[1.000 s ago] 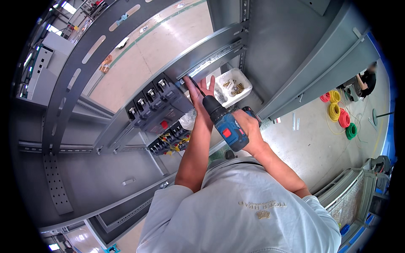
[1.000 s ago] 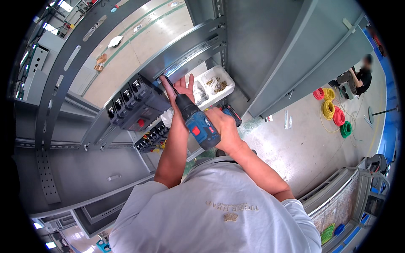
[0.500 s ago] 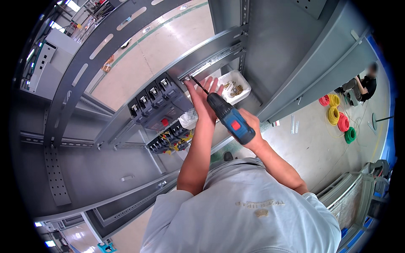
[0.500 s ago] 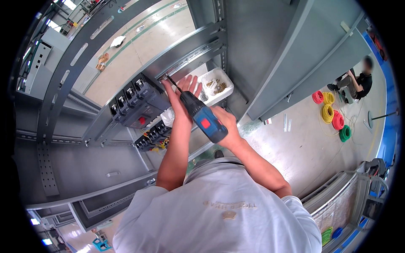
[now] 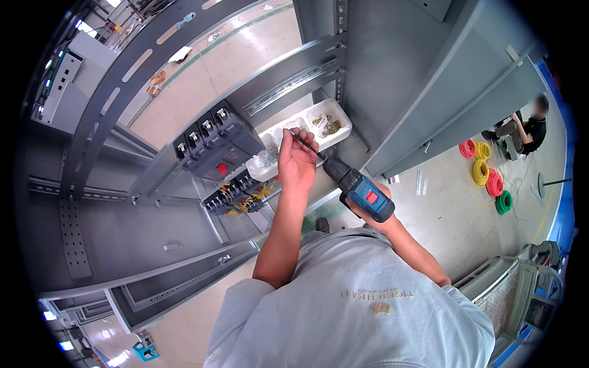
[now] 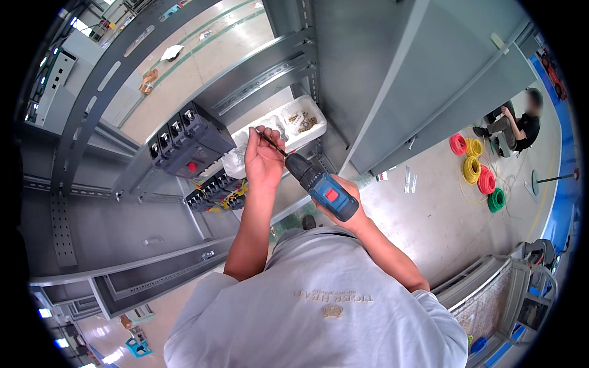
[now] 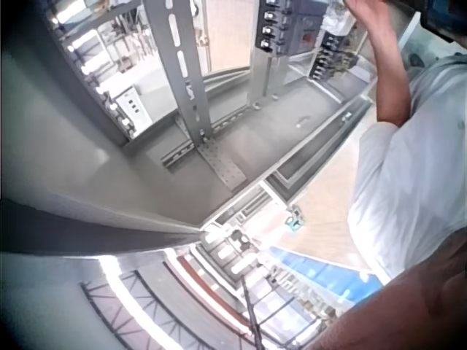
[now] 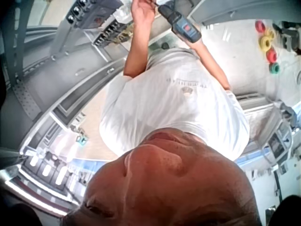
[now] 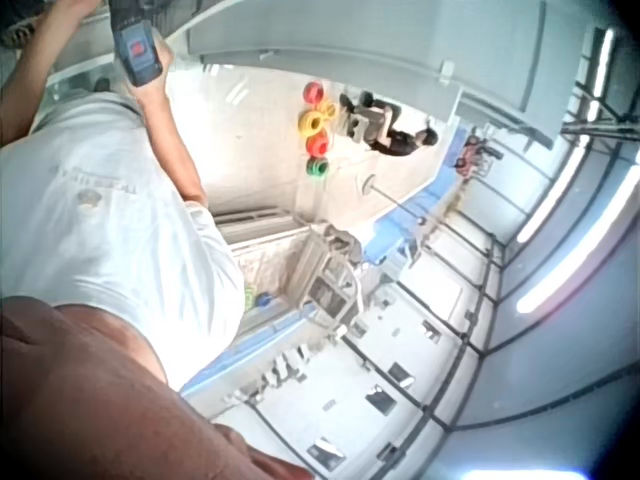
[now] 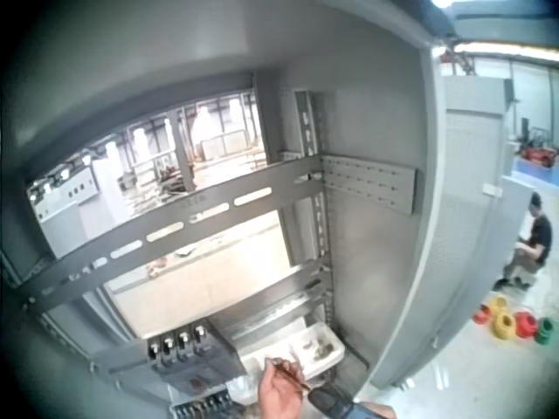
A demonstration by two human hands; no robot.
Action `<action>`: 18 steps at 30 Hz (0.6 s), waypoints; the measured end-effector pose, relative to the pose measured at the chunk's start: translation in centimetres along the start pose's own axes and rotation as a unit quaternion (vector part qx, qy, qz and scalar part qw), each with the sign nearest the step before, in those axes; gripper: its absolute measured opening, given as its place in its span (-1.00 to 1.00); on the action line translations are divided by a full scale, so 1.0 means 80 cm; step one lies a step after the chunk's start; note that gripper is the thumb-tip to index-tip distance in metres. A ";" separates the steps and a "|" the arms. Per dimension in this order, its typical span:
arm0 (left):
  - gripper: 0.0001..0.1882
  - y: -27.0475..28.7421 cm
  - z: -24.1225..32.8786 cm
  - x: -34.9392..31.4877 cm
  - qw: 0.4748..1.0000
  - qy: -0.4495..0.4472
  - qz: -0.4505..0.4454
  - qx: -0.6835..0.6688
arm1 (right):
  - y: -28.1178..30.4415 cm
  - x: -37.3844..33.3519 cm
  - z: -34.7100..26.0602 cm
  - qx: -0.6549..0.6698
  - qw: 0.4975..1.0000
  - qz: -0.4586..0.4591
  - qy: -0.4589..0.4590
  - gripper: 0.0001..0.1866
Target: The person uses a cordless drill to fasten screws into a metal electrical cabinet. They repeatedly pick screws from a white tray and drive them into the cabinet frame to secure internal components.
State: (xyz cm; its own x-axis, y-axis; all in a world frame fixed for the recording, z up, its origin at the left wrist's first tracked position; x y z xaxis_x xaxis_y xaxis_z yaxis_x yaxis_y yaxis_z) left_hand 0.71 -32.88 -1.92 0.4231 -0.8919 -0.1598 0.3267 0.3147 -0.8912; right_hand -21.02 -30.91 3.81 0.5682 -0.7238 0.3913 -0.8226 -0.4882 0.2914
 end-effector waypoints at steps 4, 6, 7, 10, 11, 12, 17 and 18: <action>-0.73 0.018 -0.021 -0.025 0.998 -0.021 0.041 0.049 | 0.019 -0.029 0.019 0.020 0.999 -0.022 -0.044 -0.75; -0.75 0.026 -0.031 -0.039 0.994 -0.043 0.073 0.068 | 0.029 -0.043 0.023 0.028 0.995 -0.042 -0.081 -0.75; -0.75 0.030 -0.036 -0.044 0.992 -0.057 0.079 0.075 | 0.032 -0.049 0.027 0.052 0.992 -0.045 -0.106 -0.75; -0.76 0.053 -0.037 -0.049 0.988 -0.098 0.099 0.070 | 0.044 -0.069 0.033 0.070 0.984 -0.078 -0.143 -0.78; -0.75 0.054 -0.032 -0.055 0.982 -0.114 0.109 0.103 | 0.048 -0.076 0.035 0.067 0.982 -0.093 -0.150 -0.79; -0.75 0.055 -0.029 -0.061 0.975 -0.131 0.121 0.135 | 0.052 -0.083 0.038 0.075 0.979 -0.091 -0.166 -0.79; -0.72 0.152 -0.064 -0.132 0.921 0.017 0.152 0.359 | 0.074 -0.108 0.054 0.087 0.970 -0.072 -0.215 -0.80; -0.68 0.194 -0.062 -0.149 0.877 0.063 0.187 0.437 | 0.080 -0.109 0.055 0.084 0.968 -0.068 -0.226 -0.80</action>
State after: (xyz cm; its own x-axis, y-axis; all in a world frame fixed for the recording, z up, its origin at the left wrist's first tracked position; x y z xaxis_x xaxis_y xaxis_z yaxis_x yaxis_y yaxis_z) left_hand -3.44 -19.01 -15.95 0.5600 -0.6844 -0.4669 0.7320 0.6727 -0.1081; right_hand -31.31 -29.83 -1.56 0.6360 -0.7681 -0.0743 -0.7538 -0.6390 0.1532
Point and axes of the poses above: each hand's wrist, its own x-axis towards the middle knuckle, its own y-axis out of the back of the hand, z = x × y, the point moved 7 cm from there along x, towards the middle knuckle, and after that the axes turned 2 degrees about x, right-handed, at the moved point
